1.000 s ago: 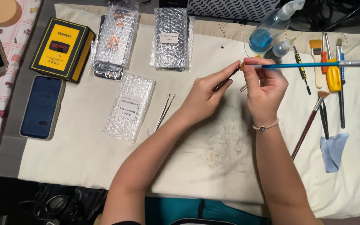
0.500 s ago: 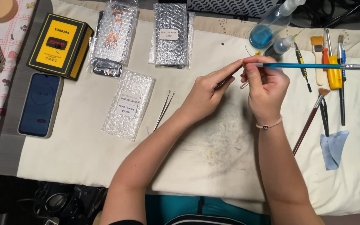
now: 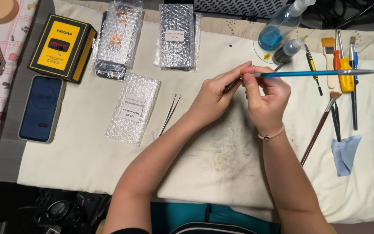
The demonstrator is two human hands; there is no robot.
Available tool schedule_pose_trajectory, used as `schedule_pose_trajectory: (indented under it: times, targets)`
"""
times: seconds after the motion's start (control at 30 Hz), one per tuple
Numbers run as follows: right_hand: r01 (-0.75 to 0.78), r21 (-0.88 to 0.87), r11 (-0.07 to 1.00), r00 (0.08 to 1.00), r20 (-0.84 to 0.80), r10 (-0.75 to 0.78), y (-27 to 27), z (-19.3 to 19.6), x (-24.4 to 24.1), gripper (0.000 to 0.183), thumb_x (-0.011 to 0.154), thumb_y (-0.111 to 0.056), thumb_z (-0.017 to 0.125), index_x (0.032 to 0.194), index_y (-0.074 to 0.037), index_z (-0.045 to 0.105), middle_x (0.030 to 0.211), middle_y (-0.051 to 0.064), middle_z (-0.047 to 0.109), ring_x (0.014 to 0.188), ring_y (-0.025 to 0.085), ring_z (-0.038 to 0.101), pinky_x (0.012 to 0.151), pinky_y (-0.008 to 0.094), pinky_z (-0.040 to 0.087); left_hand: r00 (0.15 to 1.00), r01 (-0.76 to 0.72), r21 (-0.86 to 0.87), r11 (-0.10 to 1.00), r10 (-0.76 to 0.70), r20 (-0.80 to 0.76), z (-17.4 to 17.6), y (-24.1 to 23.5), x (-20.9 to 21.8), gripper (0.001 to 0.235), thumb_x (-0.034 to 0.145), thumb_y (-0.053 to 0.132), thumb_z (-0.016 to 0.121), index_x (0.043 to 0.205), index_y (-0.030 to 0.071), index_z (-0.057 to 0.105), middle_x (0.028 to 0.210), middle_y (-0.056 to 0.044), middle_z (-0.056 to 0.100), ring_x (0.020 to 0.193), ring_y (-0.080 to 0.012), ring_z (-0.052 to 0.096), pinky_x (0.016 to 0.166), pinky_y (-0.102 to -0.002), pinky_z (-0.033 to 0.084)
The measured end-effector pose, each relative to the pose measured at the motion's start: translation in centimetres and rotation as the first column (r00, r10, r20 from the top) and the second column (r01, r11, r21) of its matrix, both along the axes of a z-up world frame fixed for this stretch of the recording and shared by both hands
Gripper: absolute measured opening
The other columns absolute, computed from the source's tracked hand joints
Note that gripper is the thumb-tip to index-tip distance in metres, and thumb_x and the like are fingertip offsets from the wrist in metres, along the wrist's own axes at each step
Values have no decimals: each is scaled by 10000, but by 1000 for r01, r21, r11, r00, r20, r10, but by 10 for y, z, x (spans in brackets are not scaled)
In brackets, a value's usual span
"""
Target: The person uses a small brush to clean the edges and seams of a smartphone, then wipes the screen with a cloth. They handle a bubble-wrapped package and a metal cup with a straw, then place the phone on the table.
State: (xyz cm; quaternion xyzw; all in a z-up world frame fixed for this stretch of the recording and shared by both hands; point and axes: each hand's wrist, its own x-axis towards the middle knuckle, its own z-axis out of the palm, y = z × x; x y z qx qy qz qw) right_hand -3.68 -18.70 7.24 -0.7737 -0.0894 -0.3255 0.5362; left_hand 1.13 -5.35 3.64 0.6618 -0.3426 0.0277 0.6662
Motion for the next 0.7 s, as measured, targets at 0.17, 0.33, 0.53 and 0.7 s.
schedule_pose_trajectory:
  times: [0.17, 0.33, 0.53, 0.7]
  targets:
    - [0, -42, 999, 1000, 30, 1, 5, 4, -1, 96, 1052, 34, 675, 1056, 116, 727, 783, 167, 625, 606, 163, 591, 591, 306, 524, 999, 11, -2, 1000, -11, -39, -1, 2, 1, 395, 1090, 32, 552, 1461, 162, 586, 1385, -55, 685, 1277, -228, 671, 1108, -411, 538]
    - [-4, -96, 995, 996, 85, 12, 17, -1, -2, 66, 983, 3, 728, 1014, 53, 759, 802, 171, 677, 620, 220, 594, 601, 332, 487, 999, 34, 4, 999, -34, -5, -1, 5, 4, 454, 1049, -41, 520, 1466, 131, 575, 1374, -113, 683, 1299, -303, 639, 1105, -457, 527]
    - [-19, -42, 999, 995, 98, 23, 21, -4, 0, 81, 1000, -19, 700, 995, 48, 745, 742, 134, 652, 590, 170, 607, 605, 312, 507, 999, 37, 15, 999, -38, 13, 1, 6, 7, 431, 1047, 40, 550, 1470, 124, 566, 1372, -139, 678, 1263, -327, 658, 1060, -448, 546]
    - [-25, -47, 999, 993, 117, 30, 28, -13, -1, 73, 955, -16, 717, 984, 30, 765, 749, 130, 688, 594, 186, 620, 609, 313, 523, 1000, 26, 44, 999, -26, 11, 0, 6, 7, 468, 1027, 58, 585, 1489, 126, 547, 1342, -153, 689, 1181, -335, 695, 1022, -453, 562]
